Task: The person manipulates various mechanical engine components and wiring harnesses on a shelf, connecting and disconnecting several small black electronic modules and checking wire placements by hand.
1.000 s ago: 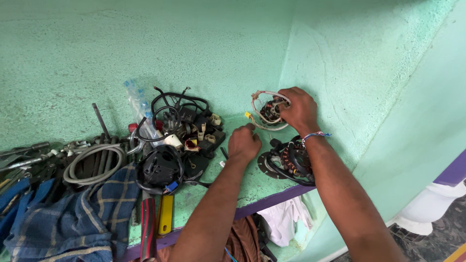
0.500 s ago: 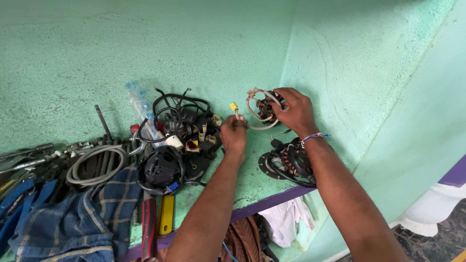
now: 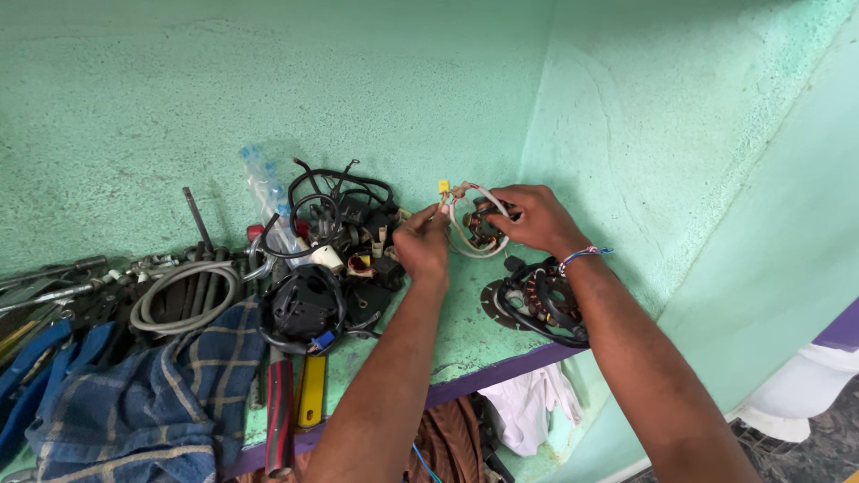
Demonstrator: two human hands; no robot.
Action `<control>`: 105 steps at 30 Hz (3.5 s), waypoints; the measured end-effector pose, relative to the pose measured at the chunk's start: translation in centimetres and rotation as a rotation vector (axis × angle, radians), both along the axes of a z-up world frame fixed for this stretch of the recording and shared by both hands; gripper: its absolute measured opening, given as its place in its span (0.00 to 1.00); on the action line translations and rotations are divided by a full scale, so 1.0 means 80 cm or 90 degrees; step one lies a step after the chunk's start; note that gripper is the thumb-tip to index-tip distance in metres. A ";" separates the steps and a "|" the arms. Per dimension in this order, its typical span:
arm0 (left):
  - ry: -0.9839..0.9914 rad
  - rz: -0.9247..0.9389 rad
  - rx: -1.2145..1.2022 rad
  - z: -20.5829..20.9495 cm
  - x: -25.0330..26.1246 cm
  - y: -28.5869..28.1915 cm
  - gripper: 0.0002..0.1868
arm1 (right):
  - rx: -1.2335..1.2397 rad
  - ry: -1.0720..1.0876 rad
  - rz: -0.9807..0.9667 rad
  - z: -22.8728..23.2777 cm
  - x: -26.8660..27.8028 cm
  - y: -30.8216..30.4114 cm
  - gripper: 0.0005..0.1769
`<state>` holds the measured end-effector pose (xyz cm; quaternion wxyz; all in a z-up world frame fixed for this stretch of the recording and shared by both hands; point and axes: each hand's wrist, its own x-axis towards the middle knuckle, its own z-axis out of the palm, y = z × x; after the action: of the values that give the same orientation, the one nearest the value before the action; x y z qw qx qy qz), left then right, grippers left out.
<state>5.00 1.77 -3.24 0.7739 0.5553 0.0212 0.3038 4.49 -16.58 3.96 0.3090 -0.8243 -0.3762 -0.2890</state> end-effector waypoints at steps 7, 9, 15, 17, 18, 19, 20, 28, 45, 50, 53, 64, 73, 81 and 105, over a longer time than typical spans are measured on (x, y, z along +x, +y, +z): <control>0.153 0.028 0.191 0.028 -0.035 0.000 0.24 | -0.025 0.092 -0.033 -0.007 0.017 0.006 0.20; 0.156 0.025 0.267 0.035 -0.046 0.000 0.23 | -0.026 0.139 -0.073 -0.009 0.024 0.006 0.21; 0.149 0.019 0.374 0.034 -0.052 0.000 0.21 | -0.025 0.090 0.010 -0.022 0.045 0.004 0.23; 0.182 0.018 0.359 0.032 -0.048 0.001 0.21 | -0.013 0.115 0.033 -0.027 0.053 0.005 0.24; 0.165 0.038 0.374 0.030 -0.047 0.002 0.21 | -0.007 0.128 0.044 -0.030 0.056 0.005 0.24; 0.147 0.059 0.389 0.030 -0.046 0.003 0.22 | 0.000 0.145 0.049 -0.031 0.059 0.005 0.27; 0.128 0.078 0.405 0.030 -0.045 0.003 0.23 | 0.008 0.162 0.054 -0.031 0.062 0.004 0.29; 0.160 0.151 0.589 0.021 -0.023 0.009 0.29 | -0.059 0.350 0.099 -0.032 0.053 0.008 0.59; 0.082 0.221 0.906 0.028 -0.053 0.004 0.19 | -0.268 0.306 -0.095 -0.040 0.061 0.002 0.39; 0.024 0.040 1.031 0.009 -0.058 -0.029 0.09 | -0.322 0.212 -0.113 -0.060 0.095 -0.005 0.29; 0.009 0.031 1.033 -0.003 -0.059 -0.039 0.09 | -0.314 0.180 -0.093 -0.066 0.104 -0.005 0.29; 0.201 0.010 0.906 0.031 -0.095 -0.022 0.27 | -0.510 0.225 -0.215 -0.008 0.055 0.044 0.17; 0.085 0.171 0.981 0.027 -0.081 -0.019 0.31 | -0.373 0.295 -0.076 -0.028 0.095 0.020 0.24; 0.011 0.252 0.993 0.001 -0.050 -0.016 0.13 | -0.179 0.266 -0.272 0.000 0.098 0.003 0.22; -0.033 0.262 0.721 0.018 -0.063 0.010 0.09 | -0.257 0.160 -0.367 -0.057 0.127 -0.034 0.31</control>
<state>-0.05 2.60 -1.79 0.2831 0.8581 -0.0560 0.4247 14.62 -19.32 -0.56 0.0900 -0.9697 -0.1371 -0.1811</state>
